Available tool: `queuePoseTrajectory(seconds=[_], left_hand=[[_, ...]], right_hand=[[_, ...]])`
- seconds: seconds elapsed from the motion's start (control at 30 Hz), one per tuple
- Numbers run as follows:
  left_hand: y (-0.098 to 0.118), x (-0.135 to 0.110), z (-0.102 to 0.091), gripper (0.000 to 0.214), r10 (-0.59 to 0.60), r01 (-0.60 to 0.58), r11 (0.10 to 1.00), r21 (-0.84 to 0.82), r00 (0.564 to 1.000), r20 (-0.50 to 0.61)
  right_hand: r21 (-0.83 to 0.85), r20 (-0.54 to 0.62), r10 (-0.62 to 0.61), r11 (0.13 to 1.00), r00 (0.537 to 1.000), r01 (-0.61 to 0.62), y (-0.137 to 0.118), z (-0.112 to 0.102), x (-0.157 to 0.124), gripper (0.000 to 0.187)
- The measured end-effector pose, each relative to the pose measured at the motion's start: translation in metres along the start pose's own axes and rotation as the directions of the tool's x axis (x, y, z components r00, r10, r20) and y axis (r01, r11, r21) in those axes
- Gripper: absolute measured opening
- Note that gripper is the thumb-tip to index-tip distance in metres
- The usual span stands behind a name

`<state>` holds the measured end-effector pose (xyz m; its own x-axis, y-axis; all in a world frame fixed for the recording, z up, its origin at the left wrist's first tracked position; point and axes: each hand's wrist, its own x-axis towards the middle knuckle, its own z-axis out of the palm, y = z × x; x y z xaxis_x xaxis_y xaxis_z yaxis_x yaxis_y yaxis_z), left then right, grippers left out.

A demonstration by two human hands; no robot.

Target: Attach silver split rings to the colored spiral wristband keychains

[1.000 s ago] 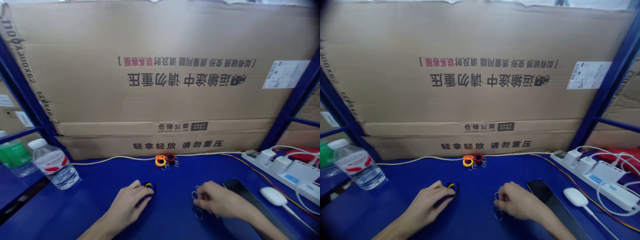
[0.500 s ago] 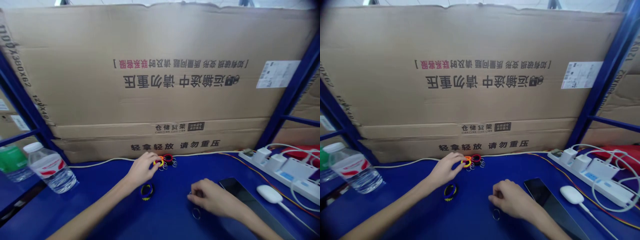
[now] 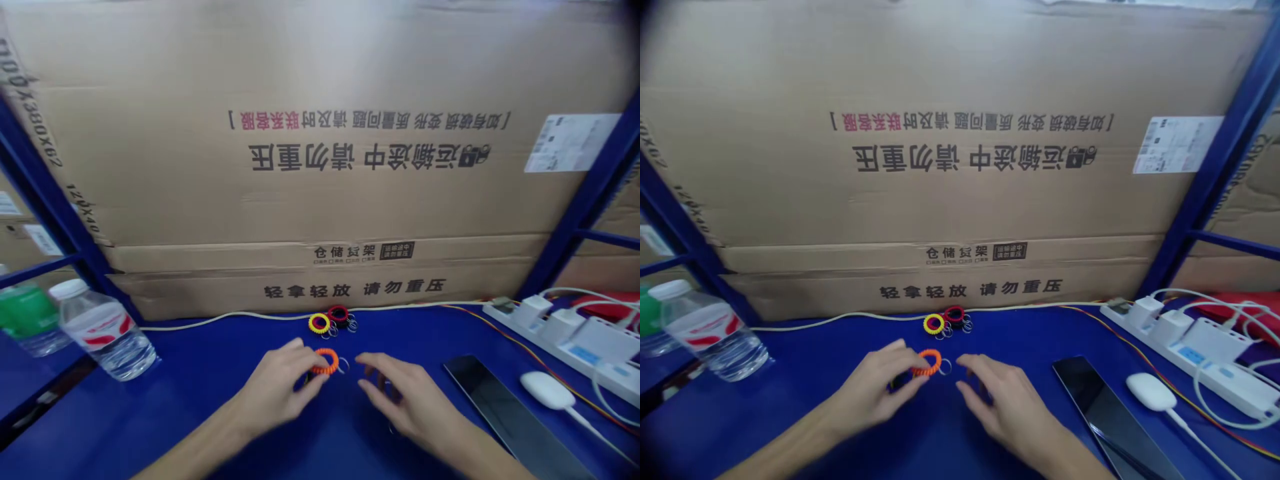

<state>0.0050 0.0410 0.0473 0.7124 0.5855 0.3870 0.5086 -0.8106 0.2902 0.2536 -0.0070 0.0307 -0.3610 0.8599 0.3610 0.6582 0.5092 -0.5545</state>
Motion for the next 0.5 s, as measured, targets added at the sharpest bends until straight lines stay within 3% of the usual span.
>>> queuePoseTrajectory(seconds=[0.1, 0.2, 0.33, 0.5], left_hand=[[0.017, -0.029, 0.008, 0.012, 0.008, -0.01, 0.997, -0.081, 1.0, -0.023], [0.022, -0.045, 0.017, 0.012, -0.017, 0.008, 0.993, -0.118, 0.997, -0.072], [0.022, -0.052, 0.027, 0.012, -0.011, -0.01, 0.99, -0.138, 0.988, -0.152], [0.024, -0.054, 0.038, 0.009, -0.007, -0.031, 0.988, -0.154, 0.971, -0.239]], right_hand=[[0.07, 0.095, -0.109, 0.992, 0.99, 0.102, -0.01, 0.013, -0.007, 0.024], [0.176, 0.172, -0.091, 0.983, 0.981, 0.06, -0.018, 0.02, -0.011, 0.022], [0.145, 0.18, -0.079, 0.988, 0.981, 0.053, -0.021, 0.021, -0.01, 0.019], [0.066, 0.244, -0.255, 0.967, 0.935, 0.246, -0.015, 0.027, -0.009, 0.022]])
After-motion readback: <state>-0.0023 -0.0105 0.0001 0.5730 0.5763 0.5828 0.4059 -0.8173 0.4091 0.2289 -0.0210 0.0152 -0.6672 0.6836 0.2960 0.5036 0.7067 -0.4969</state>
